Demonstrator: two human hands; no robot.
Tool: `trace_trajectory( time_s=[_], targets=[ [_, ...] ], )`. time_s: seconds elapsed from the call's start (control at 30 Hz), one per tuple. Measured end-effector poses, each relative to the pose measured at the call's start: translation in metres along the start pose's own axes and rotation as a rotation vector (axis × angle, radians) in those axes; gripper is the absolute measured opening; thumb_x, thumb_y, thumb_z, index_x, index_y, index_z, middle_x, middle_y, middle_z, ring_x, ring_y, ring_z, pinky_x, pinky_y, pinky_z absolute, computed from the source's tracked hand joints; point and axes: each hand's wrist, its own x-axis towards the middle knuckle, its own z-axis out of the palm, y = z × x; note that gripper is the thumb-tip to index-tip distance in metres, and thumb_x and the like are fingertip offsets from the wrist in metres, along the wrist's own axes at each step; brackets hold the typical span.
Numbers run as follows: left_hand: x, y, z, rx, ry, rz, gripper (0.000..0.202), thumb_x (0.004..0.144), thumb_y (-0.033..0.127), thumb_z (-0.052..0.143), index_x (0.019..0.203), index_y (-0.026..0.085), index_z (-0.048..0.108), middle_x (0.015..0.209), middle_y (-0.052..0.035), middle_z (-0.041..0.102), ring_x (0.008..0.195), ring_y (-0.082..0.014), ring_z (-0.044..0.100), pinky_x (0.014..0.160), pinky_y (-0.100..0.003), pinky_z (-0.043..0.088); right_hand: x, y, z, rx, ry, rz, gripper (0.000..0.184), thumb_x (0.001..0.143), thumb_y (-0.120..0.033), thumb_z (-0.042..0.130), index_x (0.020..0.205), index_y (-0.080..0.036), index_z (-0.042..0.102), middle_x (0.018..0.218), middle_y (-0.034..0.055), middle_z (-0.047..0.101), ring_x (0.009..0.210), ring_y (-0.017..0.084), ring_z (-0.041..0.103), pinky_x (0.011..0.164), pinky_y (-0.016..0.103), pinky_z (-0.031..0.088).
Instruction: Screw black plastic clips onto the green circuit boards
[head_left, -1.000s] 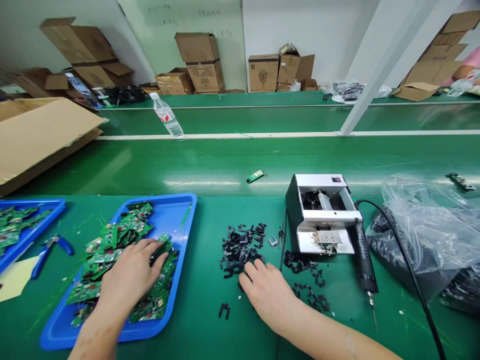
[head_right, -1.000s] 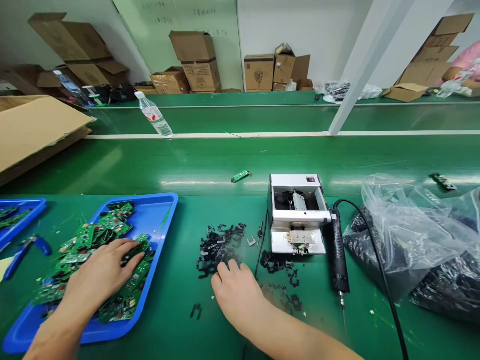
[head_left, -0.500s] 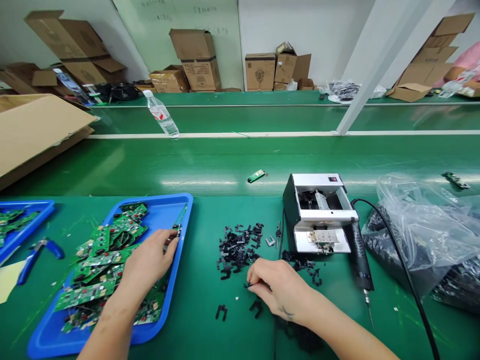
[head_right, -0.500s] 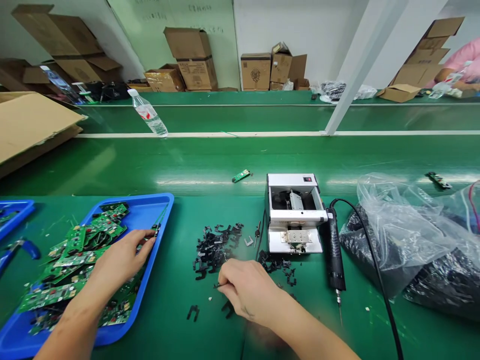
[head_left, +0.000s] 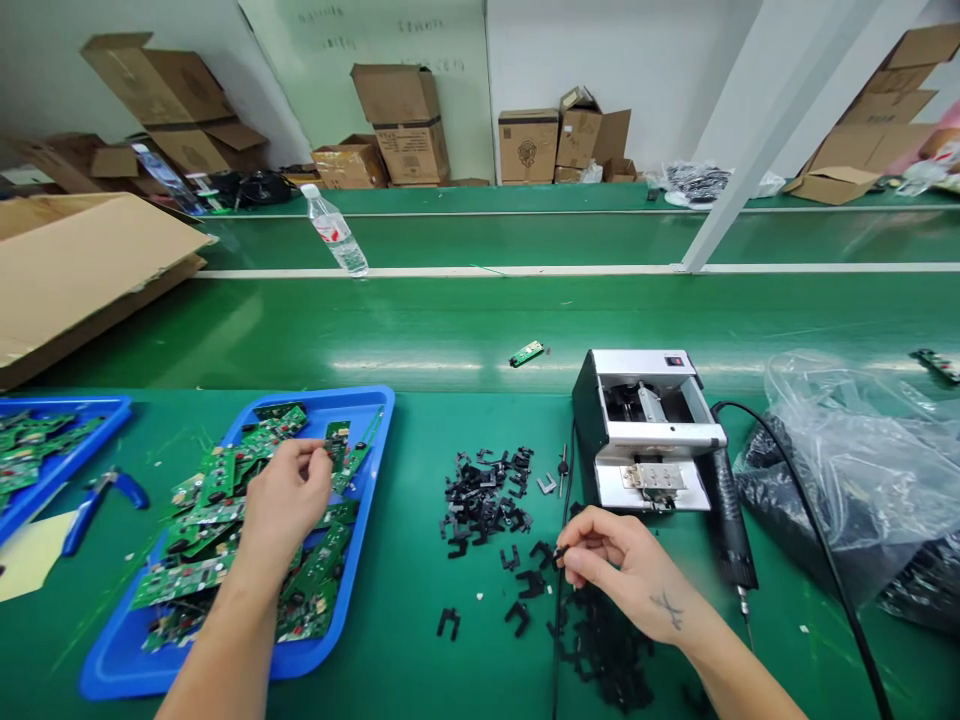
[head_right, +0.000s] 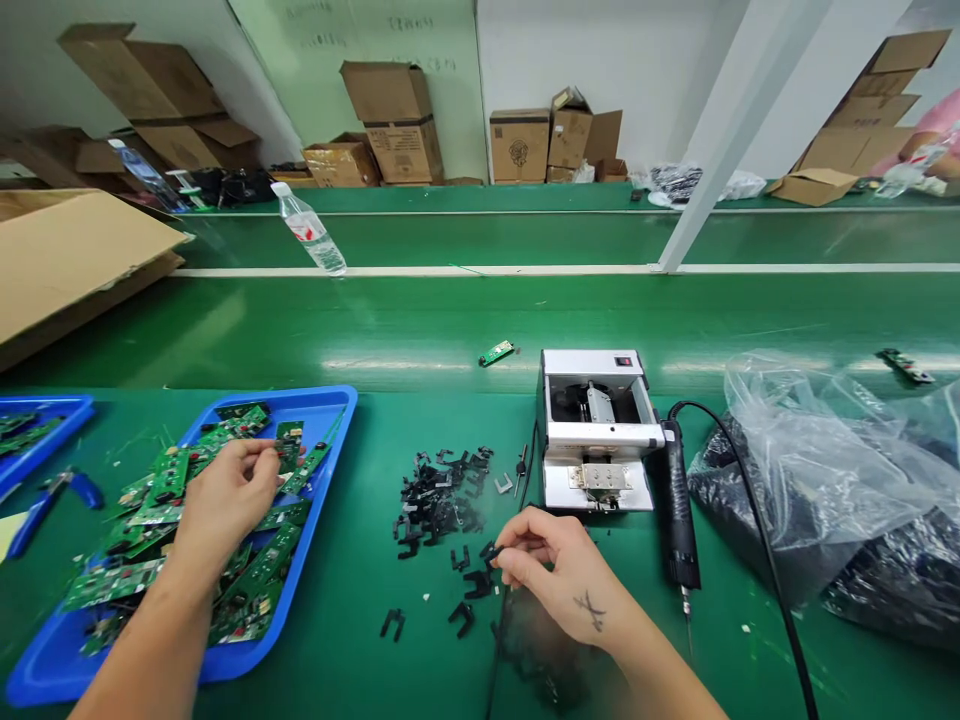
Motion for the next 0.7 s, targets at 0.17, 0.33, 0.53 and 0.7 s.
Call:
trace_trajectory(
  time_s=[0.17, 0.33, 0.53, 0.7],
  targets=[
    [-0.035, 0.064, -0.003, -0.748, -0.351, -0.026, 0.025, 0.092, 0.045, 0.053, 0.100, 0.021, 0.050, 0.079, -0.0008, 0.066, 0.069, -0.0173, 0.063, 0.057, -0.025, 0.047, -0.003, 0.004, -0.006, 0.267, -0.005, -0.089, 0.023, 0.091, -0.040, 0.070, 0.088, -0.017, 0.067, 0.101, 0.0086, 0.064, 0.081, 0.015, 0.062, 0.070, 0.029, 0.057],
    [-0.069, 0.128, 0.017, -1.038, -0.991, 0.097, 0.030, 0.099, 0.051, 0.050, 0.099, 0.021, 0.046, 0.079, 0.0022, 0.055, 0.063, -0.0098, 0.049, 0.052, -0.019, 0.033, -0.007, 0.007, -0.014, 0.388, 0.036, -0.172, 0.017, 0.090, -0.034, 0.073, 0.088, -0.017, 0.067, 0.091, 0.0040, 0.057, 0.068, 0.011, 0.058, 0.063, 0.027, 0.057],
    [-0.085, 0.169, 0.033, -0.793, -1.181, 0.474, 0.020, 0.093, 0.026, 0.056, 0.112, 0.022, 0.051, 0.091, 0.0014, 0.055, 0.069, -0.0101, 0.048, 0.060, -0.022, 0.041, -0.016, 0.012, -0.031, 0.434, 0.061, -0.224, 0.020, 0.091, -0.038, 0.071, 0.089, -0.020, 0.063, 0.091, 0.0039, 0.058, 0.073, 0.013, 0.059, 0.064, 0.028, 0.057],
    [-0.090, 0.175, 0.041, -0.623, -1.065, 0.723, 0.025, 0.092, 0.023, 0.055, 0.117, 0.022, 0.057, 0.106, -0.0032, 0.064, 0.088, -0.0169, 0.058, 0.075, -0.028, 0.046, -0.017, 0.011, -0.034, 0.443, 0.035, -0.213, 0.017, 0.094, -0.036, 0.068, 0.093, -0.021, 0.061, 0.093, 0.0044, 0.060, 0.077, 0.014, 0.058, 0.068, 0.029, 0.057]
  ],
)
